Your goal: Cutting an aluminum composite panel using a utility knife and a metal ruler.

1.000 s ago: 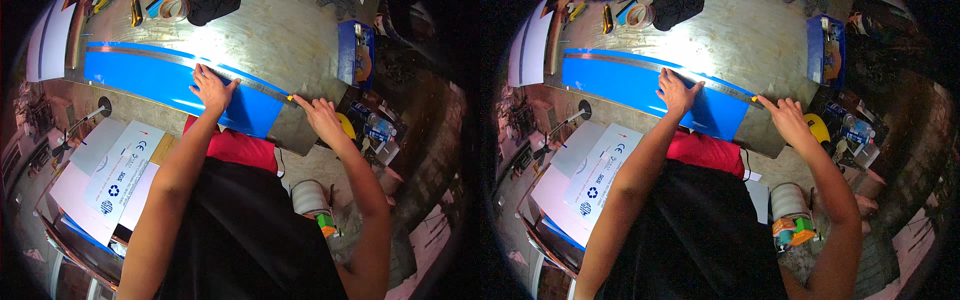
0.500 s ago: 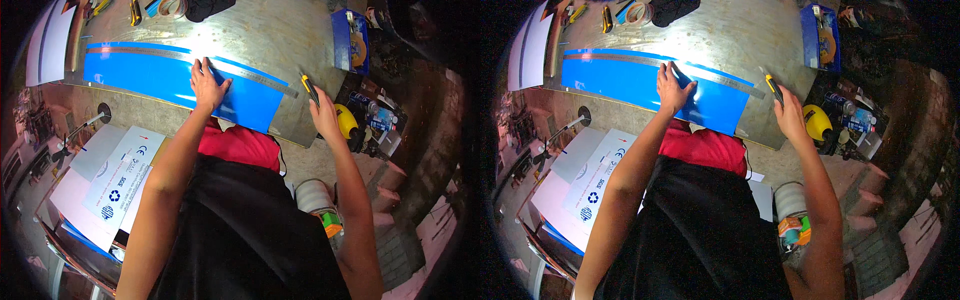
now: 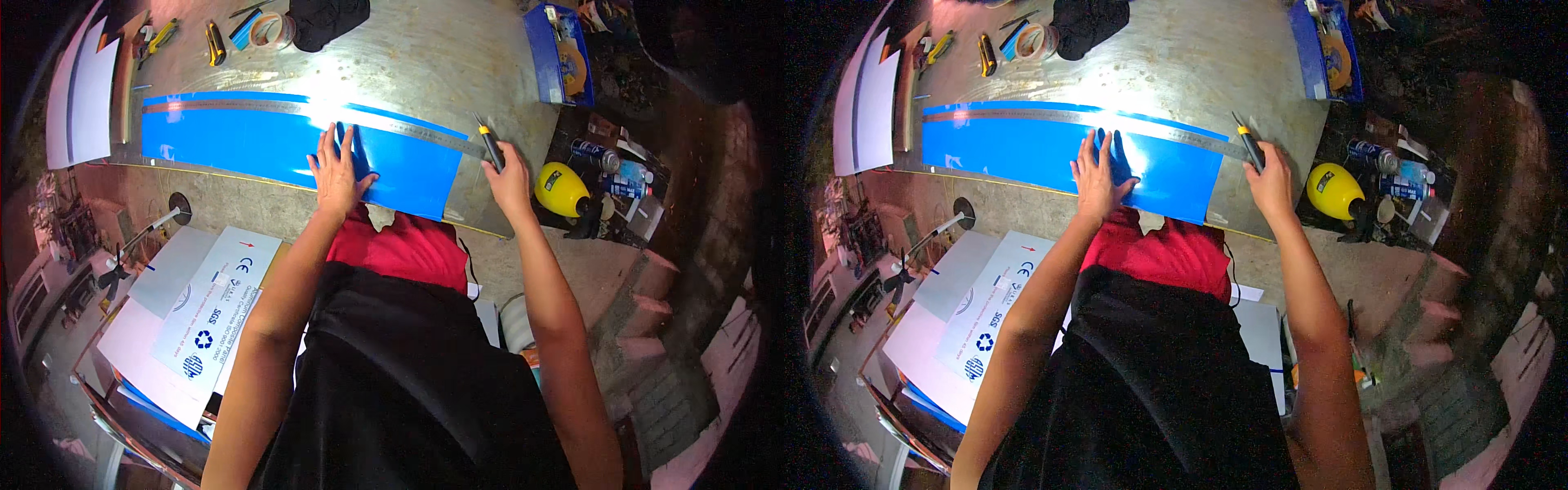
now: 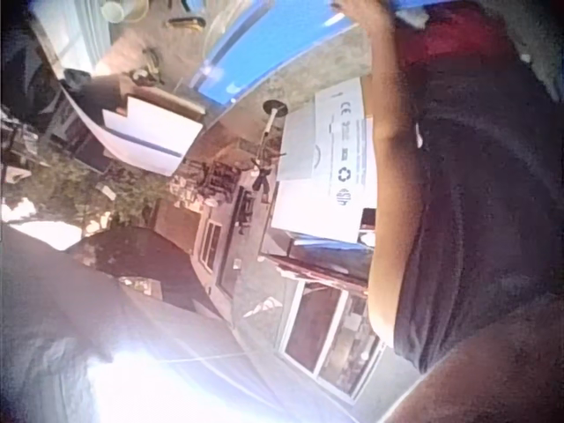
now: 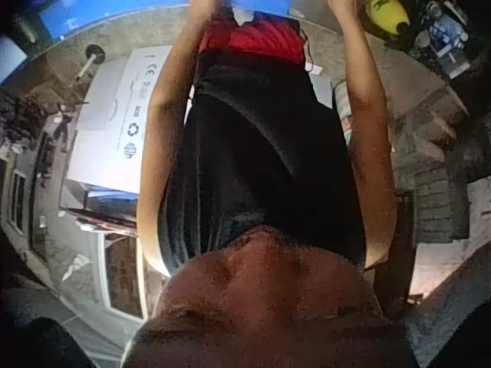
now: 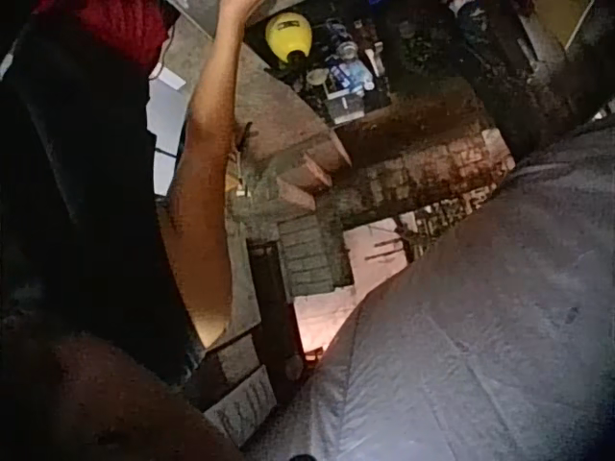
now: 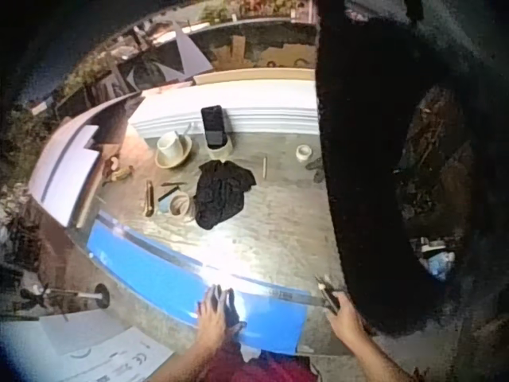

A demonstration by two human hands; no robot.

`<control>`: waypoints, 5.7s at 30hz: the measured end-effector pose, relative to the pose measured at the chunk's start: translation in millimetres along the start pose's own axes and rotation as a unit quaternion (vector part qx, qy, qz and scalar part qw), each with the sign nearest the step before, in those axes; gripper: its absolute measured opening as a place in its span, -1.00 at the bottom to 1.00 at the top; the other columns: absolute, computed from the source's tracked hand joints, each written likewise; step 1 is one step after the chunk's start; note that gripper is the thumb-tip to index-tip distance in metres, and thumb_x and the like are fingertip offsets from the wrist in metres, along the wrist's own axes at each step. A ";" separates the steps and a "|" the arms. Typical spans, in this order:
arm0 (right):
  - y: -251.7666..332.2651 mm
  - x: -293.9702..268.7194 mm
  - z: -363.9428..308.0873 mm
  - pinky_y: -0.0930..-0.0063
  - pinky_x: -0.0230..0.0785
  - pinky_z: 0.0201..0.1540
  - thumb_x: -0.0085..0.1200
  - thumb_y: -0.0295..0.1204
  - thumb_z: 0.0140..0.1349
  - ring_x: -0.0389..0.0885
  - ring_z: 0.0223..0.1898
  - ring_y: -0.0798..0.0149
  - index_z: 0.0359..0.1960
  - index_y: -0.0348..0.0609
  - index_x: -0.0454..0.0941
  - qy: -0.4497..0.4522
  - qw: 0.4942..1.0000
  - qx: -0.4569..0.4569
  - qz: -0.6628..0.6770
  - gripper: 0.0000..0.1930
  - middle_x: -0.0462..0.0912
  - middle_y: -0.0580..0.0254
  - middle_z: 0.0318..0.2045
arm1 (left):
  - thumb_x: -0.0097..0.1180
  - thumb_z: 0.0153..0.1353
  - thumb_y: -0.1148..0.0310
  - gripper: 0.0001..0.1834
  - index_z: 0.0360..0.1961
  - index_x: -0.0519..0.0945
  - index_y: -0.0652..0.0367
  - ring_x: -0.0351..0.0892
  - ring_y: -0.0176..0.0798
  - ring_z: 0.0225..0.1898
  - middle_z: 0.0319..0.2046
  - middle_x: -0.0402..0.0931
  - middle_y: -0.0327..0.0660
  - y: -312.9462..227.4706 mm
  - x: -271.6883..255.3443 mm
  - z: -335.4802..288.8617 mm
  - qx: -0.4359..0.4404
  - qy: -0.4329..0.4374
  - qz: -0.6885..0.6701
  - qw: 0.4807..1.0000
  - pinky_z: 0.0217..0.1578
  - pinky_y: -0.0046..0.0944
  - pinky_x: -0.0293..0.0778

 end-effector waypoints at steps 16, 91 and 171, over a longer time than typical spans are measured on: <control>7.1 20.4 1.9 0.08 0.47 0.10 0.44 -0.53 0.10 0.62 0.03 -0.22 0.05 -0.30 0.60 0.014 0.999 0.016 -0.034 -0.55 0.59 -0.09 -0.04 | 0.69 -0.35 -0.11 0.44 0.62 0.11 -0.23 -0.02 0.20 0.59 0.60 -0.04 -0.04 9.2 -4.7 19.7 0.026 0.016 0.016 0.999 0.44 0.55 -0.05; -69.8 7.7 -5.6 0.63 0.06 -0.53 0.48 -0.29 0.27 0.31 -0.55 0.64 -0.12 -0.04 0.65 -0.059 0.976 0.210 0.001 -0.72 0.59 0.59 -0.41 | 0.40 0.19 -0.11 -0.23 0.40 0.50 -0.17 0.02 0.15 0.59 0.49 0.26 -0.18 193.2 -57.9 74.8 -0.048 -0.186 0.009 0.981 0.51 0.49 -0.35; -142.7 -34.6 -2.4 0.32 0.47 0.08 0.45 -0.37 0.30 0.55 -0.08 0.27 0.14 -0.41 0.48 -0.020 0.978 0.204 -0.044 -0.48 0.62 0.22 -0.11 | 0.33 0.21 -0.09 -0.32 0.38 0.57 -0.36 0.06 0.25 0.56 0.51 0.17 0.05 370.5 -141.3 114.2 -0.190 -0.240 -0.005 0.952 0.51 0.45 -0.22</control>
Point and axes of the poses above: each hand's wrist, its own z-axis towards the middle knuckle, its own x-axis out of the palm, y = z × x, the point moved 10 cm from there along z, towards the middle knuckle
